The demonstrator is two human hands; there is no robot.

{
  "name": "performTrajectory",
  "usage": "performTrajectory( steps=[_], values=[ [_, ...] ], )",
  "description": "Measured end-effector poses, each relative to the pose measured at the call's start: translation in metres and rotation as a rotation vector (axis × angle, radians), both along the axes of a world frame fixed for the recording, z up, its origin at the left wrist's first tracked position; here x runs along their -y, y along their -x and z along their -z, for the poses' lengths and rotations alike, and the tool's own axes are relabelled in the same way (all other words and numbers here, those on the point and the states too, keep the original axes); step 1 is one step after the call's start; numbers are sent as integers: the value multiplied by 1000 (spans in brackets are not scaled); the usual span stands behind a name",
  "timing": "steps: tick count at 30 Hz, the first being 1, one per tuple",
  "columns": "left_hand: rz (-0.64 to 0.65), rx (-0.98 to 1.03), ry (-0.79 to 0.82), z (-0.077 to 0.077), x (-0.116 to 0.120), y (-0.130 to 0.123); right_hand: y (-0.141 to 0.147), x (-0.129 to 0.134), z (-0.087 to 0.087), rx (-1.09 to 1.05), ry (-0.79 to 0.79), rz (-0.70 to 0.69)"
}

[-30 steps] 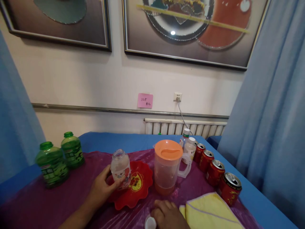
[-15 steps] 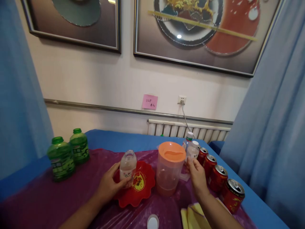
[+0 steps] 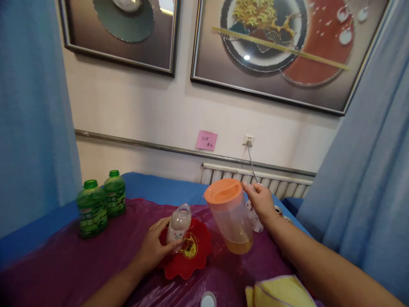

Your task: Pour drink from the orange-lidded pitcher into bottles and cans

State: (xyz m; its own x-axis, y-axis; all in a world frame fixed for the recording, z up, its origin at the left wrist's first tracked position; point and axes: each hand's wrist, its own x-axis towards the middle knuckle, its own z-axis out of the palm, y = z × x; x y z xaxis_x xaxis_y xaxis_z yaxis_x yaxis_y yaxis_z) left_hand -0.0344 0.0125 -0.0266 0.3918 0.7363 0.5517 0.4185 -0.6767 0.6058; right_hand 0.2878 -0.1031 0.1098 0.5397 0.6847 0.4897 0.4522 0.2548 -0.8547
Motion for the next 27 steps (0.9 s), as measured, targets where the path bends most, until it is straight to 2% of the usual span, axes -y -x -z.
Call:
performTrajectory(
  steps=[5, 10, 15, 22, 27],
  values=[
    [9, -14, -7, 1, 2, 0, 7, -10, -40, 204, 60, -17],
    [-8, -28, 26, 0, 3, 0, 17, -21, -62, 377, 96, -75],
    [-20, -53, 15, 2, 3, 1, 25, -30, -73, 459, 116, -109],
    [5, -73, 53, 5, 1, 0, 33, -39, -79, 521, 146, -114],
    [14, -65, 20, 7, 2, -1, 35, -43, -82, 565, 163, -129]
  ],
)
